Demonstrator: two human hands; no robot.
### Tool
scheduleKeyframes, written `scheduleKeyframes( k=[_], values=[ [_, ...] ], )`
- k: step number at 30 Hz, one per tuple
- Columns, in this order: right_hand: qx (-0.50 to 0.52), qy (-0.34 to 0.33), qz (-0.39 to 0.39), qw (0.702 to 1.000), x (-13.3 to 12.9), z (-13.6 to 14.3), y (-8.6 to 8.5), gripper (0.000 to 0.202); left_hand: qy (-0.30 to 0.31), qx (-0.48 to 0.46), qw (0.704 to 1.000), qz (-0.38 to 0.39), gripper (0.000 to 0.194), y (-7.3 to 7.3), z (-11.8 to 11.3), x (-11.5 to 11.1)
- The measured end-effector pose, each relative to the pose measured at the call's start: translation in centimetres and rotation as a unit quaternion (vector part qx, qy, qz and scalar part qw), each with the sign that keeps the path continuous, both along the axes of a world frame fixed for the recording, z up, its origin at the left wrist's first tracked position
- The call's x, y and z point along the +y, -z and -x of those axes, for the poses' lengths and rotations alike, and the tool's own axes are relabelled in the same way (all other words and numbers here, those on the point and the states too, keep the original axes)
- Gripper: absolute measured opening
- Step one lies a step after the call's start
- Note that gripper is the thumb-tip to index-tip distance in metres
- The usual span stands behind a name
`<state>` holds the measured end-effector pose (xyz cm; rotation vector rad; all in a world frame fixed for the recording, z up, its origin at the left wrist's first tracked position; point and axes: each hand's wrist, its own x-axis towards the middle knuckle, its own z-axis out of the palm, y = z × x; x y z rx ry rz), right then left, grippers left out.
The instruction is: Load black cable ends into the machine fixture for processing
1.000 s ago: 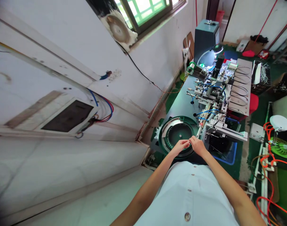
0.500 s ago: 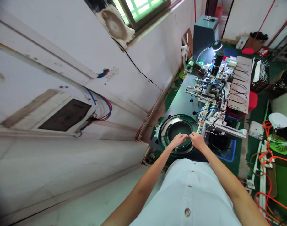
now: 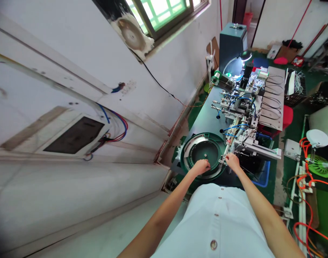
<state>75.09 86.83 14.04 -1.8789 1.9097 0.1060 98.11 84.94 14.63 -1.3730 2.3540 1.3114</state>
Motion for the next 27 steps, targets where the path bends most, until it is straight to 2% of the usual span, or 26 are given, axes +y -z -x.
scheduleKeyframes(
  k=[4, 9, 14, 22, 27],
  values=[
    [0.013, -0.014, -0.029, 0.999, -0.7, -1.0, 0.1, 0.023, -0.015, 0.002, 0.999, 0.03, 0.021, -0.4, -0.1, 0.1],
    [0.034, -0.03, -0.05, 0.998, -1.9, -1.7, -0.2, 0.024, -0.098, 0.027, 0.992, 0.077, 0.018, -1.0, -0.1, 0.2],
    [0.043, -0.045, -0.039, 0.997, -1.4, -1.7, -0.3, 0.024, -0.151, 0.063, 0.982, 0.093, 0.018, -1.2, 0.0, 0.3],
    [0.027, -0.06, -0.007, 0.998, 0.4, -0.9, -0.3, 0.02, -0.178, 0.095, 0.975, 0.088, 0.017, -0.7, 0.5, 0.8],
    [0.042, -0.035, 0.017, 0.998, 0.9, -0.4, -0.2, 0.022, -0.189, 0.106, 0.973, 0.082, 0.018, -0.6, 0.4, 0.9]
  ],
)
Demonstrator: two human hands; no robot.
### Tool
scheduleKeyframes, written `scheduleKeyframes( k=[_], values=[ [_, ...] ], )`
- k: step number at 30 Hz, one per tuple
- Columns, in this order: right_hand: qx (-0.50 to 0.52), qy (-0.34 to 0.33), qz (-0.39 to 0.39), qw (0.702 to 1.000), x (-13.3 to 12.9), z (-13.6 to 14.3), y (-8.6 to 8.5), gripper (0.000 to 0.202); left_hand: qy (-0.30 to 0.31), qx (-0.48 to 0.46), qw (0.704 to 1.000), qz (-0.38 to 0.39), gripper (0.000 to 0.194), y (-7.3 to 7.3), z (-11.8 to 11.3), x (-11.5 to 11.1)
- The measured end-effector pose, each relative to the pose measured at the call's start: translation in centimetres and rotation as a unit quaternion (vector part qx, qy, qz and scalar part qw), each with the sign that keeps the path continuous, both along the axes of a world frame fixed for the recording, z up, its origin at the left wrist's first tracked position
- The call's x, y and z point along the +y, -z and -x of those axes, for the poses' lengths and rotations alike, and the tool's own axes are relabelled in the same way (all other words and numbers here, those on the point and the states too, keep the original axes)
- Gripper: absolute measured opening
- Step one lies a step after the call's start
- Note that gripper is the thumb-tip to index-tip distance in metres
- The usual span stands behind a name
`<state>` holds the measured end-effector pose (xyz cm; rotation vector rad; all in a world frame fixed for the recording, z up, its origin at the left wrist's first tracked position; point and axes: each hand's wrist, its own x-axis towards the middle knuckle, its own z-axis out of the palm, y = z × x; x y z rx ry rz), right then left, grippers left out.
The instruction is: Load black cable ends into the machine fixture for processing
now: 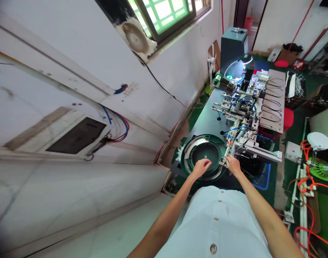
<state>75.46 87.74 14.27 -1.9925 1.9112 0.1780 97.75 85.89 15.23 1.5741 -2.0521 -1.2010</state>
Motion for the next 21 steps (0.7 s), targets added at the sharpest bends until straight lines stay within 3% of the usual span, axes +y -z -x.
scheduleKeyframes(
  k=[11, 21],
  values=[
    [0.037, 0.006, -0.029, 0.999, -2.5, -1.1, 0.5, 0.026, -0.007, 0.019, 1.0, 0.002, 0.019, 0.0, -0.1, 0.1],
    [0.069, -0.016, -0.058, 0.996, -2.8, -1.3, 0.2, 0.027, -0.018, 0.03, 0.999, 0.004, 0.017, 0.3, -0.6, 0.4]
  ],
)
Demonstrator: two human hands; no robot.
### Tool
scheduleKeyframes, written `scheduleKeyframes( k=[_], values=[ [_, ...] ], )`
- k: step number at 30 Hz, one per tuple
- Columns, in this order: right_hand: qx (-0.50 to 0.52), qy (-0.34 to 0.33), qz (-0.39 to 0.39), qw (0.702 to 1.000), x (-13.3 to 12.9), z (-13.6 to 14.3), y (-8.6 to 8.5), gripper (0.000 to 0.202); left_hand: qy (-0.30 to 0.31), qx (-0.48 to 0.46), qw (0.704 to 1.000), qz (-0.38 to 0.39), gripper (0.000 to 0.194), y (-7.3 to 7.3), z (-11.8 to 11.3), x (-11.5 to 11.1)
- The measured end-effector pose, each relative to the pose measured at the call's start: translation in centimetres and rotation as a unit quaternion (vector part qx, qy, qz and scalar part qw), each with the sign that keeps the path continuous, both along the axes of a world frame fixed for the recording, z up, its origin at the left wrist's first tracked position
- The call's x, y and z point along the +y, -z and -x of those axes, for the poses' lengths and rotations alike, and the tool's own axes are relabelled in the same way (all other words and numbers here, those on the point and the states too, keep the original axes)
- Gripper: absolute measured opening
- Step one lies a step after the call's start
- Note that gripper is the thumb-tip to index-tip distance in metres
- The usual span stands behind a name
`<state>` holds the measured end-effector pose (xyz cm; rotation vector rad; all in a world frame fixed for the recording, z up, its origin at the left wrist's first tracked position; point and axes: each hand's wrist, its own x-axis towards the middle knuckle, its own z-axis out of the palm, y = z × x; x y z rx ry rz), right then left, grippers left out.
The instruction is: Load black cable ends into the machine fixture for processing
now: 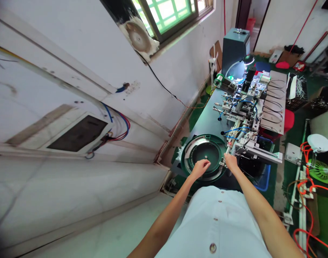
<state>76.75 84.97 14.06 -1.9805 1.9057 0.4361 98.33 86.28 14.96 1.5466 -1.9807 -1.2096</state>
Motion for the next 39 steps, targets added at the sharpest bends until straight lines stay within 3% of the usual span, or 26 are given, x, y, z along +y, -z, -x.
scheduleKeyframes(
  k=[15, 20, 24, 31, 39],
  values=[
    [0.005, 0.041, -0.013, 0.999, -0.3, -0.3, 0.3, 0.027, -0.005, 0.011, 1.0, -0.007, 0.018, 0.2, -0.2, 0.1],
    [-0.024, 0.051, 0.027, 0.998, 0.0, -0.1, -0.1, 0.024, -0.023, 0.024, 0.999, -0.018, 0.018, -0.1, 0.0, 0.2],
    [-0.054, 0.054, 0.091, 0.993, 1.1, 0.0, -1.7, 0.02, -0.055, 0.043, 0.997, -0.042, 0.022, -0.8, 1.1, 0.3],
    [-0.167, -0.051, 0.175, 0.969, 4.0, -1.1, -4.5, 0.025, -0.042, 0.086, 0.991, -0.096, 0.028, -2.1, 3.4, 0.2],
    [-0.231, -0.135, 0.196, 0.943, 4.9, -1.3, -3.8, 0.024, -0.002, 0.089, 0.99, -0.112, 0.028, -2.9, 4.0, 0.2]
  ],
)
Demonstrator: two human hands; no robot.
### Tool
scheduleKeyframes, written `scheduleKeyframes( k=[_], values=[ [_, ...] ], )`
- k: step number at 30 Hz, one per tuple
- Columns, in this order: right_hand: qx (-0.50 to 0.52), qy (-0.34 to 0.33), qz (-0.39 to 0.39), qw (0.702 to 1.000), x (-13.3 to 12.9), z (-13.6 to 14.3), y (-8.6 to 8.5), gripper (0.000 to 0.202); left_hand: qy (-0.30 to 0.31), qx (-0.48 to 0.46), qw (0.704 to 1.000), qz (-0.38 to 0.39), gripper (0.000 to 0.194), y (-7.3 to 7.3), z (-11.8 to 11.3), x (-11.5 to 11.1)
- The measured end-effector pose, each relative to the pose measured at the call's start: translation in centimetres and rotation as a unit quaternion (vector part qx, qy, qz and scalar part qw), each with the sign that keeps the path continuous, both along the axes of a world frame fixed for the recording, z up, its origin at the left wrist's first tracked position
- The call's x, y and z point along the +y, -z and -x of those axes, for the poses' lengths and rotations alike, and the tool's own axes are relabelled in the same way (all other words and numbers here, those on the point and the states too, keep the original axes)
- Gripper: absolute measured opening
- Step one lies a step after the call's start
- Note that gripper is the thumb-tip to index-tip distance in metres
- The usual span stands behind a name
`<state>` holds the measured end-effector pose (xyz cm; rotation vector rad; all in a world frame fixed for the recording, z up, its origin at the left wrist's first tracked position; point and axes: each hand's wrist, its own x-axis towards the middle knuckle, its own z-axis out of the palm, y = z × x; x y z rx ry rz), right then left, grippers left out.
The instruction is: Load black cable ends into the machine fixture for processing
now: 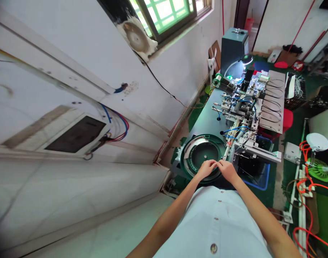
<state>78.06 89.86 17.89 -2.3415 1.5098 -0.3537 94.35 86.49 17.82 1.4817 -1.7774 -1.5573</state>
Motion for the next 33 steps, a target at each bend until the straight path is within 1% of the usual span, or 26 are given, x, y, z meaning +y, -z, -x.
scheduleKeyframes(
  k=[3, 6, 8, 10, 12, 14, 17, 21, 26, 33],
  values=[
    [-0.007, 0.005, -0.008, 1.0, 0.4, 0.1, 0.6, 0.022, 0.022, 0.016, 0.999, -0.021, 0.029, -0.1, -0.1, 0.4],
    [-0.01, 0.056, -0.024, 0.998, 0.4, 1.0, 1.3, 0.023, 0.03, 0.036, 0.998, -0.041, 0.028, 0.1, -0.6, 0.7],
    [-0.004, 0.112, -0.046, 0.993, -0.3, 2.0, 1.9, 0.026, 0.014, 0.042, 0.998, -0.049, 0.029, 0.3, -1.2, 0.9],
    [0.006, 0.162, -0.084, 0.983, -1.3, 2.9, 2.7, 0.024, -0.012, 0.042, 0.998, -0.053, 0.03, 0.6, -1.8, 0.9],
    [0.015, 0.187, -0.134, 0.973, -2.5, 3.6, 3.4, 0.02, -0.035, 0.039, 0.997, -0.058, 0.03, 0.9, -2.3, 0.9],
    [0.019, 0.193, -0.181, 0.964, -3.5, 3.6, 4.2, 0.021, -0.048, 0.04, 0.996, -0.062, 0.029, 1.1, -2.7, 0.8],
    [0.024, 0.187, -0.238, 0.953, -4.4, 2.9, 4.9, 0.023, -0.056, 0.047, 0.995, -0.067, 0.027, 1.4, -3.1, 0.8],
    [0.041, 0.186, -0.285, 0.94, -4.7, 2.0, 5.4, 0.026, -0.067, 0.055, 0.994, -0.073, 0.024, 1.5, -3.4, 1.0],
    [0.068, 0.195, -0.304, 0.93, -5.0, 1.6, 5.4, 0.026, -0.078, 0.06, 0.992, -0.081, 0.024, 1.7, -3.8, 1.3],
    [0.109, 0.21, -0.281, 0.93, -5.2, 1.5, 4.9, 0.025, -0.076, 0.062, 0.991, -0.087, 0.022, 1.7, -4.0, 1.2]
  ],
)
